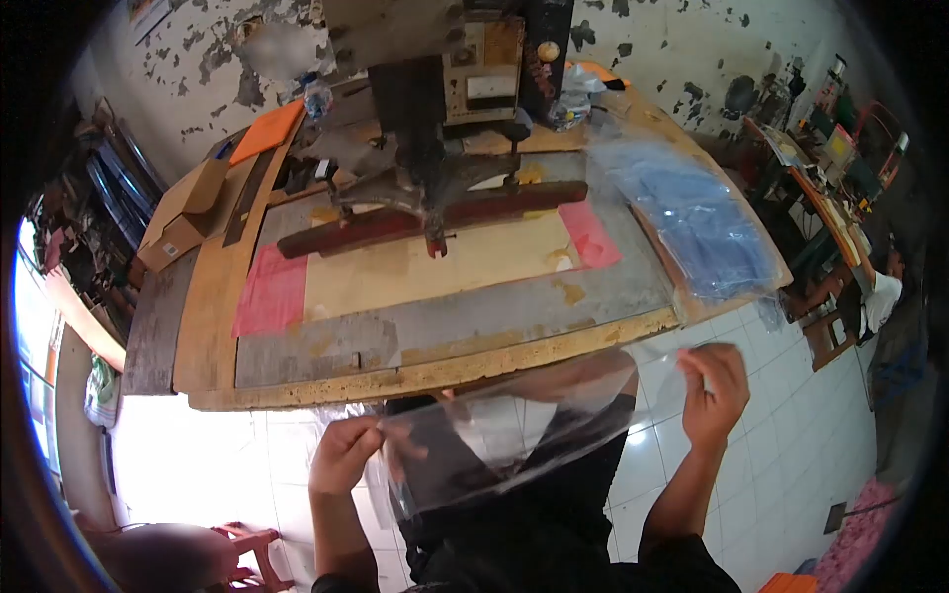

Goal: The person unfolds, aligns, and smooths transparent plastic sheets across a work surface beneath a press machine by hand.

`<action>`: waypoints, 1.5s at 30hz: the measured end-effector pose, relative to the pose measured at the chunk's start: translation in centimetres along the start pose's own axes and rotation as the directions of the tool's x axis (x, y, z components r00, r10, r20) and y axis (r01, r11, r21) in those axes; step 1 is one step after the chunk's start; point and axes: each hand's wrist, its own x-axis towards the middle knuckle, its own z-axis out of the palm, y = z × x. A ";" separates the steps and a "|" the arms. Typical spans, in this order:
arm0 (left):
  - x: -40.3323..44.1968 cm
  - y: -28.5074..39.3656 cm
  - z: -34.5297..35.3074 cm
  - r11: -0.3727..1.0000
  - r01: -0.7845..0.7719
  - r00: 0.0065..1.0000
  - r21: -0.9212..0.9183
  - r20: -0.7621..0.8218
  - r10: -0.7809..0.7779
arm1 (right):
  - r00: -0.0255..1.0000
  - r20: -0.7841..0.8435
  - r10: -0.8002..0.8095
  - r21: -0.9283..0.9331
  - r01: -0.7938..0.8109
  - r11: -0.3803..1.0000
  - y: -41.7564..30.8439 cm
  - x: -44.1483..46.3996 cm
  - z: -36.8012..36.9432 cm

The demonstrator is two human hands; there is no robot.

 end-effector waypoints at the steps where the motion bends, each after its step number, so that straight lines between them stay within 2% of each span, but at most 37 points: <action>1: 1.0 0.5 0.6 0.999 -0.044 0.999 -0.011 0.006 0.044 | 0.996 -0.083 -0.012 -0.037 0.009 0.999 0.3 0.3 0.3; 2: 1.7 0.6 1.0 0.996 -0.089 0.996 -0.021 0.011 0.089 | 0.986 -0.165 -0.027 -0.074 0.015 0.997 0.6 0.6 0.6; 3: 2.3 0.3 1.0 0.997 -0.076 0.997 -0.026 0.002 0.076 | 0.988 -0.151 -0.022 -0.068 0.012 0.998 0.8 0.9 0.9; 5: 3.7 -1.0 0.7 0.984 -0.177 0.976 0.029 -0.127 0.179 | 0.971 -0.223 -0.085 -0.151 0.052 0.987 1.3 1.8 1.4; 6: 3.8 -1.3 0.7 0.983 -0.180 0.974 0.031 -0.131 0.183 | 0.971 -0.224 -0.088 -0.147 0.055 0.988 1.5 2.0 1.4; 7: 3.9 -1.4 0.7 0.983 -0.174 0.975 -0.051 -0.152 0.164 | 0.976 -0.208 -0.060 -0.143 0.031 0.989 1.7 2.2 1.4; 9: 4.7 -1.2 1.6 0.910 -0.232 0.973 -0.343 -0.073 0.221 | 0.983 -0.180 -0.016 -0.131 -0.008 0.991 1.8 2.3 1.4; 10: 5.1 -0.9 3.1 0.910 -0.236 0.972 -0.342 -0.075 0.224 | 0.983 -0.182 -0.019 -0.129 -0.004 0.992 1.6 2.3 1.7; 12: 5.6 0.4 6.8 0.729 -0.368 0.928 -0.577 -0.173 0.331 | 0.988 -0.157 -0.011 -0.074 0.000 0.997 0.9 2.0 2.6; 13: 5.6 0.0 7.5 0.671 -0.349 0.932 -0.654 -0.165 0.323 | 0.987 -0.144 -0.064 -0.095 0.051 0.994 0.4 1.7 3.1; 14: 5.5 -0.1 7.6 0.670 -0.350 0.932 -0.655 -0.171 0.320 | 0.988 -0.137 -0.065 -0.093 0.053 0.994 0.5 1.0 3.5; 16: 5.3 0.0 7.7 0.803 -0.473 0.881 -0.363 -0.204 0.427 | 0.998 -0.056 -0.042 0.127 0.049 0.991 0.7 -0.3 4.0; 17: 5.2 0.2 7.8 0.805 -0.526 0.847 -0.274 -0.255 0.467 | 0.998 -0.024 0.065 0.199 -0.058 0.978 0.5 -0.5 4.1; 18: 5.2 0.5 7.8 0.803 -0.568 0.808 -0.179 -0.304 0.504 | 0.998 -0.022 0.063 0.206 -0.058 0.977 0.8 -0.7 3.9; 19: 5.1 2.0 7.9 0.745 -0.633 0.675 0.208 -0.323 0.664 | 0.990 0.039 0.136 0.263 -0.141 0.954 1.5 -1.0 3.6; 20: 5.3 2.7 8.0 0.664 -0.649 0.603 0.371 -0.282 0.746 | 0.974 0.103 0.203 0.314 -0.226 0.922 2.1 -1.3 3.3; 21: 5.5 3.4 8.2 0.559 -0.640 0.521 0.528 -0.236 0.820 | 0.949 0.135 0.284 0.461 -0.314 0.830 2.7 -1.8 3.5; 22: 5.7 4.1 8.3 0.440 -0.606 0.434 0.663 -0.188 0.881 | 0.950 0.136 0.282 0.466 -0.313 0.827 3.6 -2.4 3.3; 23: 5.9 4.6 8.7 0.405 -0.649 0.412 0.644 -0.150 0.899 | 0.905 0.266 0.331 0.506 -0.424 0.751 4.6 -3.0 3.1; 24: 5.9 4.9 8.9 0.424 -0.673 0.437 0.606 -0.138 0.889 | 0.844 0.395 0.363 0.525 -0.532 0.665 4.8 -3.2 3.0; 25: 5.8 5.3 9.2 0.445 -0.693 0.461 0.567 -0.126 0.879 | 0.798 0.448 0.402 0.499 -0.597 0.629 4.9 -3.4 3.3; 26: 5.7 5.6 9.4 0.466 -0.711 0.484 0.527 -0.114 0.867 | 0.799 0.447 0.402 0.499 -0.596 0.629 4.9 -3.2 3.1; 28: 6.0 5.4 9.1 0.472 -0.661 0.569 0.584 -0.020 0.822 | 0.761 0.563 0.323 0.227 -0.518 0.825 3.3 -1.3 2.4; 29: 6.9 6.2 8.9 0.356 -0.702 0.490 0.617 0.057 0.870 | 0.760 0.564 0.323 0.227 -0.518 0.825 3.5 -1.5 2.3; 30: 6.9 6.3 9.0 0.356 -0.702 0.490 0.617 0.056 0.870 | 0.806 0.477 0.350 0.153 -0.469 0.870 3.8 -1.7 2.3; 31: 6.8 6.5 9.1 0.435 -0.647 0.563 0.627 0.008 0.826 | 0.848 0.385 0.364 0.073 -0.421 0.904 3.8 -1.8 2.3; 32: 6.7 6.7 9.2 0.509 -0.583 0.631 0.633 -0.042 0.774 | 0.848 0.387 0.362 0.077 -0.421 0.904 3.6 -1.8 2.3; 34: 6.6 7.5 9.5 0.516 -0.522 0.668 0.679 -0.051 0.742 | 0.948 -0.010 0.318 -0.098 -0.317 0.943 2.1 -1.2 2.0; 35: 6.9 7.4 9.5 0.503 -0.519 0.698 0.691 0.003 0.716 | 0.934 0.031 0.355 0.021 -0.356 0.934 1.3 -1.1 1.4; 37: 7.1 7.2 10.4 0.473 -0.509 0.749 0.719 0.099 0.655 | 0.960 0.079 0.270 0.252 -0.282 0.926 -2.1 -0.6 1.5; 39: 7.5 6.6 12.1 0.466 -0.520 0.752 0.716 0.126 0.646 | 0.970 0.220 0.104 0.457 -0.197 0.867 -5.9 0.7 1.9; 41: 7.6 6.7 13.3 0.470 -0.522 0.785 0.712 0.186 0.591 | 0.934 0.356 -0.038 0.488 -0.151 0.860 -8.8 2.3 1.8; 42: 7.5 6.9 13.4 0.468 -0.527 0.784 0.709 0.193 0.589 | 0.935 0.353 -0.032 0.485 -0.154 0.861 -9.6 2.8 2.1; 44: 7.5 7.3 13.4 0.433 -0.503 0.798 0.748 0.208 0.566 | 0.804 0.595 -0.018 0.482 -0.338 0.808 -10.6 3.5 2.6; 45: 7.4 7.4 12.9 0.430 -0.502 0.798 0.751 0.210 0.565 | 0.790 0.612 0.020 0.542 -0.438 0.717 -10.5 3.5 3.2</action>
